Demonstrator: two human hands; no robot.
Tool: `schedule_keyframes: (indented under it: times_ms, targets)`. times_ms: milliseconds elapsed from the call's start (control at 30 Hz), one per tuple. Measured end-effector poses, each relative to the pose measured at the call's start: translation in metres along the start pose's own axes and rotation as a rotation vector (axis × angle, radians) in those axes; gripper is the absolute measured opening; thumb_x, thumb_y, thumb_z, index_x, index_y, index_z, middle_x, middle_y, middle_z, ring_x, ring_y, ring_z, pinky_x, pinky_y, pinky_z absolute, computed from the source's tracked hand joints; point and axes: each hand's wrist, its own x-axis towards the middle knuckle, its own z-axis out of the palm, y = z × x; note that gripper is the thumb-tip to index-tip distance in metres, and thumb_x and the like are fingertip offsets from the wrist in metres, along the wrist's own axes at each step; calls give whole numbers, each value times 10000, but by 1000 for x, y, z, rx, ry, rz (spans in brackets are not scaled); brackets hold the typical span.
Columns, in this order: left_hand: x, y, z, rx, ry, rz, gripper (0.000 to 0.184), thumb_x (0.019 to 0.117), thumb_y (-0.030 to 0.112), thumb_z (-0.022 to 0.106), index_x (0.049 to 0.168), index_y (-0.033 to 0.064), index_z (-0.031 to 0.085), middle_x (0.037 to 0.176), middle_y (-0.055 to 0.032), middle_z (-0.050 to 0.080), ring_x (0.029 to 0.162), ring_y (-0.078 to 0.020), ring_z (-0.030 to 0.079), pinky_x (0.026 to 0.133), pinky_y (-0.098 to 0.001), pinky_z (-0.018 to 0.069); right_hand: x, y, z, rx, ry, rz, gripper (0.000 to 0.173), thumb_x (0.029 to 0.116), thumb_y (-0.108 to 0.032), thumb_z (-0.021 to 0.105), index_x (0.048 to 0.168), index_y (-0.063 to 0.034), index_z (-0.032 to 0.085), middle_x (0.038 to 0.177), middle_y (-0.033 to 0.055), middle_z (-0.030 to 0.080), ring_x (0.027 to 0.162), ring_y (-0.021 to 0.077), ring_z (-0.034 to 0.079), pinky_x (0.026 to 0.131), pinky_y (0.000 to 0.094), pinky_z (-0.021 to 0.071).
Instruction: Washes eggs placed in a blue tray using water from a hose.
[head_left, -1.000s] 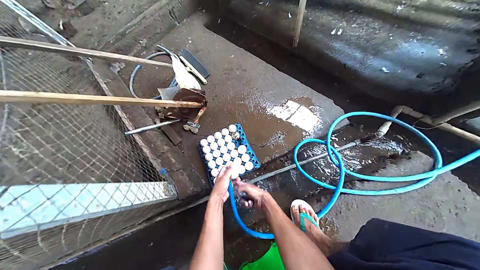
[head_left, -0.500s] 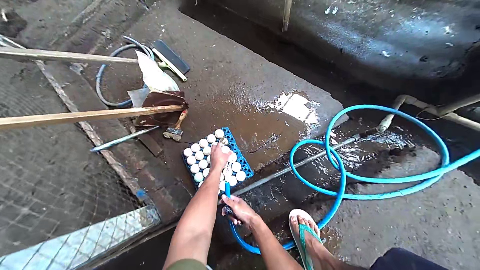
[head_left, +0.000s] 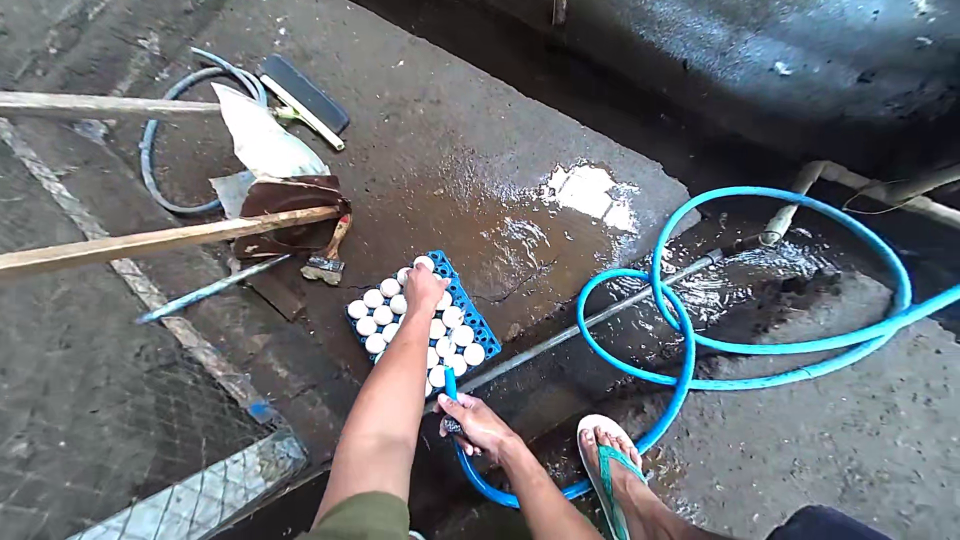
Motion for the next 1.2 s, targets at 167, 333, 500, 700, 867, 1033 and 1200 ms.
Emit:
schedule_keyframes:
  times_ms: [167,333,500,700,867,1033,1200]
  targets:
    - [-1,11,3,-26,51,-92,720,899,365,769,1403,-69,494,1339,-345,558,1261,-489,552,1039,-630,449,0,1,1,19,0,-3,413,1103,-417,435,1309,-92,585,793,31,649,405,45,380,384,193,333]
    - [2,17,15,-25,102,-167,762,880,329,783,1447,-56,449,1370,-351,527,1291,-500,521,1026,-616,467,-7,-3,6,-63,28,14,405,1105,-421,430,1305,-108,590,789,23,634,413,49,386,396,203,351]
    - [4,13,17,-68,145,-199,869,822,378,824,1481,-16,419,1377,-328,527,1263,-470,551,1014,-596,483,-8,-6,20,-359,12,23,455,1094,-484,411,1380,-165,563,840,65,565,552,144,478,535,329,446]
    - [-3,-4,0,-178,114,-139,848,806,450,835,1419,-25,492,1346,-322,559,1279,-471,537,1055,-619,436,-6,-12,24,-450,20,17,517,1079,-558,381,1314,-149,594,903,84,605,627,177,544,583,364,478]
    - [-30,-46,-17,-737,-52,-102,381,1028,336,594,1222,10,632,998,-148,640,783,-208,615,729,-373,539,-5,-15,24,-476,15,7,542,1086,-553,359,1332,-127,585,929,98,628,638,182,554,587,365,482]
    - [-81,-86,-15,-1376,-310,-128,330,1107,292,311,1220,55,512,963,-87,623,767,-165,619,710,-315,548,1,-15,28,-500,-58,10,528,1093,-530,364,1359,-128,579,939,88,655,587,137,531,524,306,448]
    - [-131,-110,1,-1625,-362,-97,358,1109,281,274,1218,29,503,944,-124,664,776,-189,672,719,-310,585,2,-20,24,-539,-113,42,510,1097,-519,364,1358,-142,587,912,49,705,490,77,472,444,239,375]
